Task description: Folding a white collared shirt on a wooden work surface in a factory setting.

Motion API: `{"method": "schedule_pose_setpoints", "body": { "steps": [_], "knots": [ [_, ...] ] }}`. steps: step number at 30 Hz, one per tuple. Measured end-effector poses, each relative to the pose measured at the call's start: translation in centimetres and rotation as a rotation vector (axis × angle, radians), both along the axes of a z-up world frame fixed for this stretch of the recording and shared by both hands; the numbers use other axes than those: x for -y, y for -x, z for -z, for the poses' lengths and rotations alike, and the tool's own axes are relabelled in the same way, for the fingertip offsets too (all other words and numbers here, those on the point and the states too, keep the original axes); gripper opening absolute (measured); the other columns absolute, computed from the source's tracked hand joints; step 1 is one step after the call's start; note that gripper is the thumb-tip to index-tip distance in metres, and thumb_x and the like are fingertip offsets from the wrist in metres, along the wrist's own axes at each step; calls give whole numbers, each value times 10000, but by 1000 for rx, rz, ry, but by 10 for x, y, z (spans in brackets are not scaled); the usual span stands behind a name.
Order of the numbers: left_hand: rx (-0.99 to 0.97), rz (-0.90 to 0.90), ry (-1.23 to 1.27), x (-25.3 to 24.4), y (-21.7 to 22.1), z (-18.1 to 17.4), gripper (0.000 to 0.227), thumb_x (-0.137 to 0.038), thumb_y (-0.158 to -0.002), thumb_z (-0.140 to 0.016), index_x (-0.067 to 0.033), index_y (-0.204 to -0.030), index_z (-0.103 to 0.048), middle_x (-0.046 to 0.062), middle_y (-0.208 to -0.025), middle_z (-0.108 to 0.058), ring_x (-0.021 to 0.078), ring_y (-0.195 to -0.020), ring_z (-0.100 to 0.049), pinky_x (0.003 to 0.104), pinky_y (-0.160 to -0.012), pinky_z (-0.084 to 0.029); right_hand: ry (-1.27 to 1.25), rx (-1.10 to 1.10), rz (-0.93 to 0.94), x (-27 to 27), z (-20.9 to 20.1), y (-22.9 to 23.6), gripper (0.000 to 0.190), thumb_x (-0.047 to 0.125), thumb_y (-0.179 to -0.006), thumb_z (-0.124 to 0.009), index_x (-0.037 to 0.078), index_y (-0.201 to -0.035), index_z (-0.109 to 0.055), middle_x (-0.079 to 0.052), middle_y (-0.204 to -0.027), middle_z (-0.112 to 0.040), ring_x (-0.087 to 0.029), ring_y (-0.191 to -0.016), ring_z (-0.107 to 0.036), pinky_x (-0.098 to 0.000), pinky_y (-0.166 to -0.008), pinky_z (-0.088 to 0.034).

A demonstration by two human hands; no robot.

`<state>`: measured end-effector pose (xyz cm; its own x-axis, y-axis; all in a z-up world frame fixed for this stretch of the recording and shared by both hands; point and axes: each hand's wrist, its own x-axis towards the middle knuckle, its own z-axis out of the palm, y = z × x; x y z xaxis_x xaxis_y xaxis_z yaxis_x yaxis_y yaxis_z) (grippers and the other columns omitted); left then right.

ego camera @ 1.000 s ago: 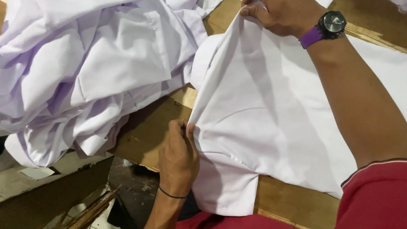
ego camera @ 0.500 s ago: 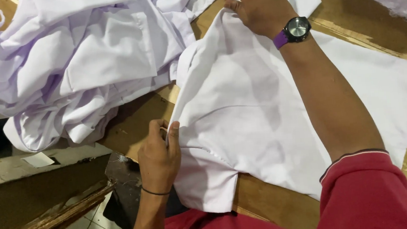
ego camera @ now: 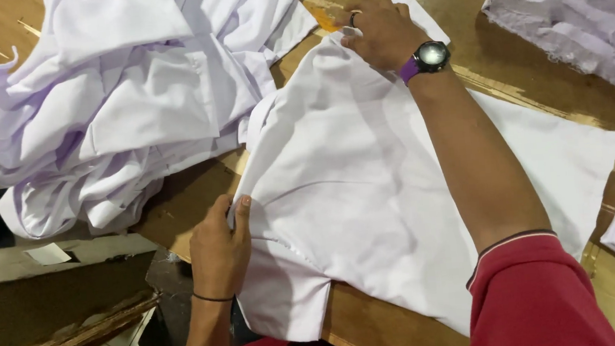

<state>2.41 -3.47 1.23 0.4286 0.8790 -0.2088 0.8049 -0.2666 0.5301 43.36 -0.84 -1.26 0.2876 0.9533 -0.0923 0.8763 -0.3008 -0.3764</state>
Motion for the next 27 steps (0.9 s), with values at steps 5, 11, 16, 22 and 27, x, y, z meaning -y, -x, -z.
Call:
{"method": "schedule_pose_setpoints", "body": {
  "steps": [5,11,16,22,27],
  "knots": [
    [100,48,-98,1,5,11,337,-391,-1060,-498,-93,-1016,-651,66,-676,-621,240,-565,-562,430,-559,-430,-102,53,25,-5,37,-25,131,225,-1073,-561,121,-1029,-627,-49,-1237,-562,-341,-1184,-488,-519,-1035,-304],
    [85,111,-259,0,7,15,270,-335,-1046,-568,-79,-1077,-651,45,-708,-658,183,-511,-560,380,-480,-435,-316,366,51,-9,61,-49,253,291,-1082,-554,105,-1167,-702,-128,-1282,-563,-354,-1217,-471,-576,-975,-291],
    [155,278,-584,-24,-22,-17,407,-367,-1052,-597,8,-1205,-631,219,-1159,-679,401,-1037,-618,493,-875,-489,-458,316,68,91,13,-71,184,189,-1074,-568,93,-1177,-687,-181,-1137,-690,-425,-1059,-585,-546,-886,-386],
    [418,686,-722,-94,-149,-17,264,-292,-1126,-619,-36,-1188,-596,142,-1155,-661,332,-1098,-603,444,-942,-433,-148,211,358,244,-1,-68,304,280,-1032,-645,73,-1238,-729,-164,-1264,-631,-432,-1168,-563,-620,-928,-366],
    [36,471,-54,-128,-277,15,694,-649,-987,-430,-104,-1408,-512,182,-1389,-555,443,-1256,-507,573,-979,-399,-1,-93,513,305,14,-54,418,388,-972,-682,85,-1258,-716,-89,-1321,-582,-282,-1263,-515,-457,-1046,-399]
  ]
}}
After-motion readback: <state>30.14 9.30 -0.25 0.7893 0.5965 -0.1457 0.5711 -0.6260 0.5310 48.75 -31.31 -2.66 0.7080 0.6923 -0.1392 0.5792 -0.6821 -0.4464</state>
